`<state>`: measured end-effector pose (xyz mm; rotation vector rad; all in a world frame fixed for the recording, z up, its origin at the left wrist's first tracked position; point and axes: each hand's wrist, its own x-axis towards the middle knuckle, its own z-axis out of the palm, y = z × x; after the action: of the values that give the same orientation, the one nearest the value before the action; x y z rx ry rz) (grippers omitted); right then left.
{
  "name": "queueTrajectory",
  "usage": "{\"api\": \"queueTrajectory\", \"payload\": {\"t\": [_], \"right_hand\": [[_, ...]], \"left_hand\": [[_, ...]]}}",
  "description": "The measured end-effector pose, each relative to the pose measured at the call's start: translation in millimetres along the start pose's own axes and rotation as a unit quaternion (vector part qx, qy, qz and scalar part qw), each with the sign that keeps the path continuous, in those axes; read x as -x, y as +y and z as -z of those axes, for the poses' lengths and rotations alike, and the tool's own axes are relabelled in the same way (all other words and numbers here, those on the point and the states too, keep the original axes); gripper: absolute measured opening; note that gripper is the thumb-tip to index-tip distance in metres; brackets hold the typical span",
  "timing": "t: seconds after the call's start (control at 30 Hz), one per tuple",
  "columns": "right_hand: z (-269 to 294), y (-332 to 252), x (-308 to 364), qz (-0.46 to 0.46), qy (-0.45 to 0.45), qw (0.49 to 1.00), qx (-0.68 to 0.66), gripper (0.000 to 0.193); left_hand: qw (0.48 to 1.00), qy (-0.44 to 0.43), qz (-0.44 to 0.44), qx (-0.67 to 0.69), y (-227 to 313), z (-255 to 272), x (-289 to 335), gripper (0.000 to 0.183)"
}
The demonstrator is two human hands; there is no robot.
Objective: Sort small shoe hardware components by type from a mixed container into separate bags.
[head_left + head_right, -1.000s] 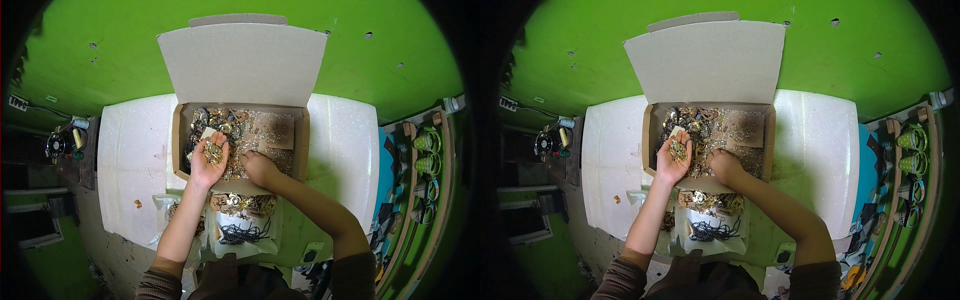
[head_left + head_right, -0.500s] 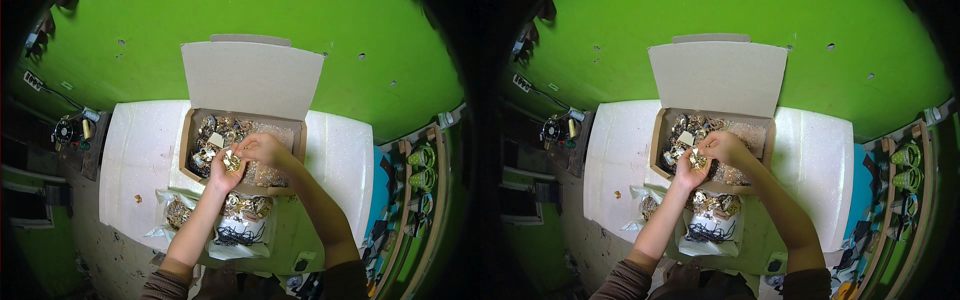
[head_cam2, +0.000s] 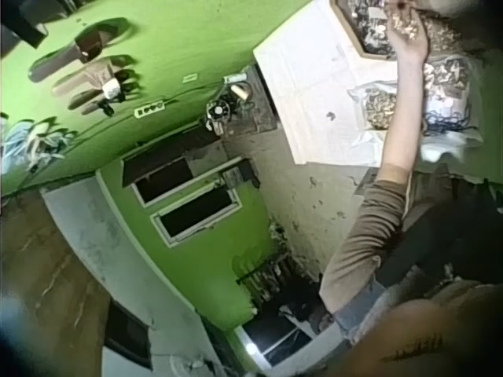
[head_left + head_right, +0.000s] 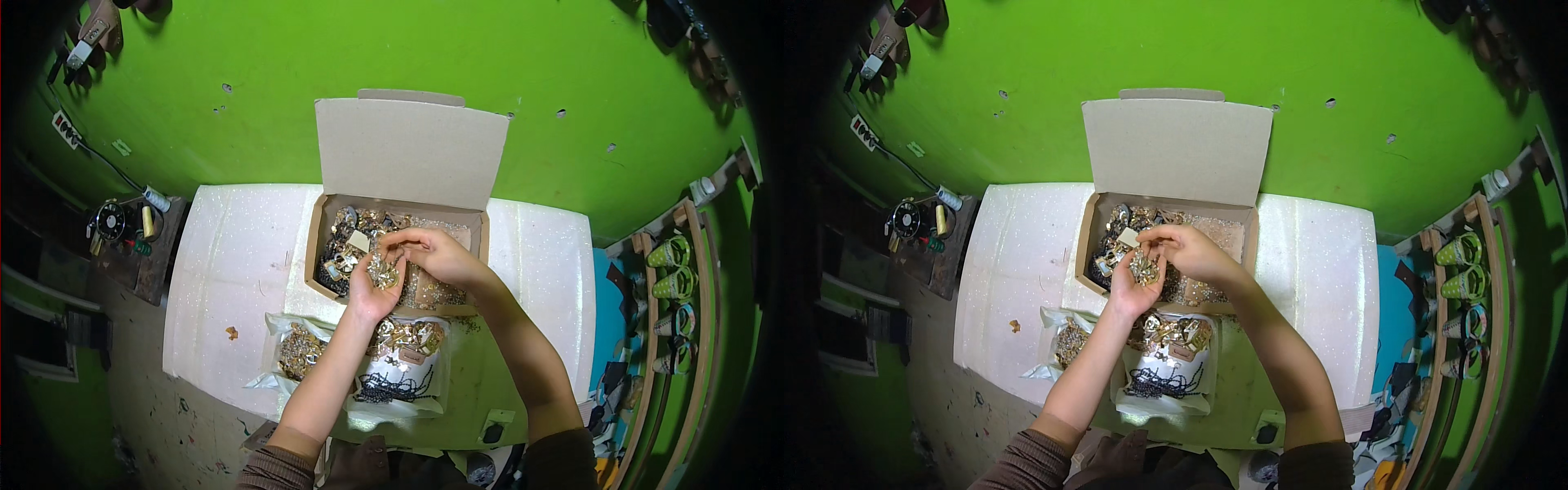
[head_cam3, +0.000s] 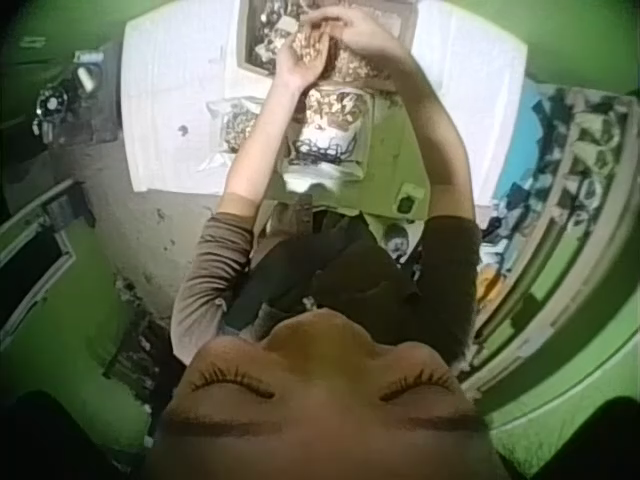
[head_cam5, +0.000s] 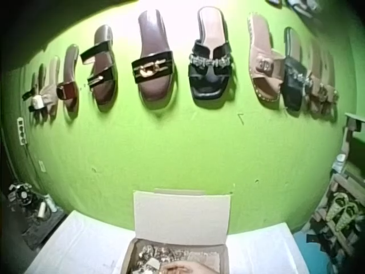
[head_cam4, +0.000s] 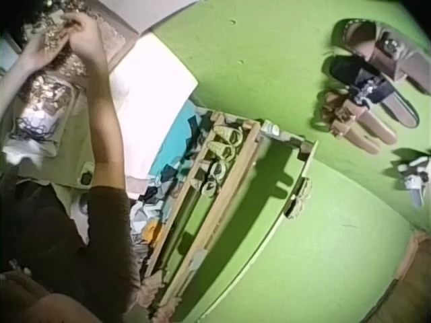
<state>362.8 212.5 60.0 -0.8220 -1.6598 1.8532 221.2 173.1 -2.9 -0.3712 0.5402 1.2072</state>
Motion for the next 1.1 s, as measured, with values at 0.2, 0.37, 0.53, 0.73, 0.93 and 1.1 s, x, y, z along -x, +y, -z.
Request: {"api": "queueTrajectory", "payload": {"t": [0.2, 0.37, 0.53, 0.73, 0.93, 1.1], "right_hand": [[-42.9, -15.8, 1.2, 0.01, 0.036, 0.999, -0.03, 0.033], [-90.6, 4.1, -3.0, 0.043, 0.165, 0.946, 0.275, 0.033], [-157.0, 18.8, -16.1, -0.059, 0.099, 0.969, 0.22, 0.027], [-209.5, 24.3, -24.3, -0.048, 0.103, 0.963, 0.243, 0.021], [-236.4, 11.5, -18.7, -0.049, 0.158, 0.957, 0.237, 0.021], [-243.4, 3.9, -10.5, -0.016, 0.159, 0.954, 0.254, 0.02]], "left_hand": [[1.0, -0.009, -0.003, -0.008, 22.5, 4.0, 24.5, 0.023], [0.997, -0.059, 0.008, -0.044, 65.1, 23.7, 69.9, 0.025], [0.998, -0.031, 0.026, -0.057, 114.2, 64.6, 114.3, 0.025], [0.994, -0.016, 0.06, -0.092, 154.9, 113.9, 142.5, 0.024], [0.994, -0.038, 0.091, -0.048, 163.7, 126.4, 154.8, 0.019], [0.994, -0.026, 0.105, -0.03, 151.4, 129.6, 153.8, 0.019]]}}
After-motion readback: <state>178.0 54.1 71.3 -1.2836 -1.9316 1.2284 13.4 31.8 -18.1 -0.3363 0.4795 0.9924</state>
